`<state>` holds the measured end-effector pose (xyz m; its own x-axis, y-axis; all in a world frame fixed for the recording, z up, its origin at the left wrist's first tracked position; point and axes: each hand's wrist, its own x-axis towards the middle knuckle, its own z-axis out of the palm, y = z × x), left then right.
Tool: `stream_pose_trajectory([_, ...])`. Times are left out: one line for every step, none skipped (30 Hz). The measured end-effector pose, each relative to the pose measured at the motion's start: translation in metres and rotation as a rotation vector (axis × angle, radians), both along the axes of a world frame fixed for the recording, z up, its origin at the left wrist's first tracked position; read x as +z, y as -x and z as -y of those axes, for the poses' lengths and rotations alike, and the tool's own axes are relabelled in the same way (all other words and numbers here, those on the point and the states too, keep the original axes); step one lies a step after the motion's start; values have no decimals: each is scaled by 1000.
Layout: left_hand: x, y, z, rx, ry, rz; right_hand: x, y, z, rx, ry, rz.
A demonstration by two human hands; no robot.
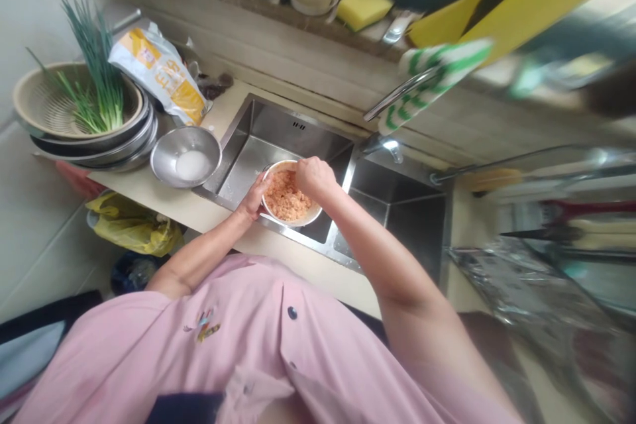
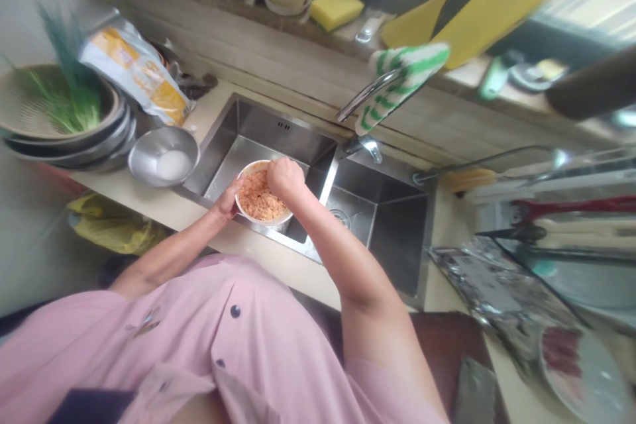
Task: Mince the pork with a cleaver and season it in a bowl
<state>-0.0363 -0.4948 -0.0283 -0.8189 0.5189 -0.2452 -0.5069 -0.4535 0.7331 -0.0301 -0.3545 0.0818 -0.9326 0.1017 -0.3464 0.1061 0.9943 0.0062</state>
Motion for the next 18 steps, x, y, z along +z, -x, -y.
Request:
stream_pose_trajectory([0,-1,-1,-5,2,-13,0,1,4,16,13,-14])
stream_pose_trajectory([0,-2,-2,-12,4,-23,0,2,7,38,24,-29])
stream_pose_trajectory([0,-3,-3,-20,3,-28,0,3,10,60,31,-42])
stream_pose_trajectory([-1,-3,-4,-26,-2,-32,0,3,13,84,36,-53])
stream_pose_trajectory([-1,-4,-4,-30,-12,-36,-1,2,14,111,42,-63])
stream_pose_trajectory([-2,-3,-5,-31,-22,-39,-2,2,16,140,49,-75])
stream_pose_trajectory([-3,-3,-4,-30,-30,-38,-4,1,16,174,60,-91])
stream_pose_trajectory([-3,-2,-4,-28,-31,-33,-7,-1,17,214,75,-109])
stream_pose_trajectory([-3,-1,-3,-25,-27,-23,-10,-3,18,259,97,-126])
stream_pose_trajectory([-3,0,-2,-22,-18,-9,-14,-5,18,311,124,-142])
stream_pose_trajectory([-2,0,0,-22,-7,8,-17,-8,17,369,157,-154])
stream_pose_trajectory([-1,1,1,-25,0,21,-20,-10,16,430,194,-164])
stream_pose_trajectory([1,2,2,-30,-1,30,-23,-12,15,483,231,-172])
stream_pose_trajectory([3,2,3,-36,-9,35,-24,-14,13,518,261,-182])
stream_pose_trajectory([4,2,4,-42,-22,39,-25,-14,11,526,277,-198])
stream_pose_trajectory([5,1,4,-46,-37,42,-25,-14,9,499,274,-218])
stream_pose_trajectory([6,1,4,-44,-51,45,-25,-13,8,449,254,-244])
stream_pose_trajectory([6,0,3,-31,-65,50,-24,-12,7,395,225,-269])
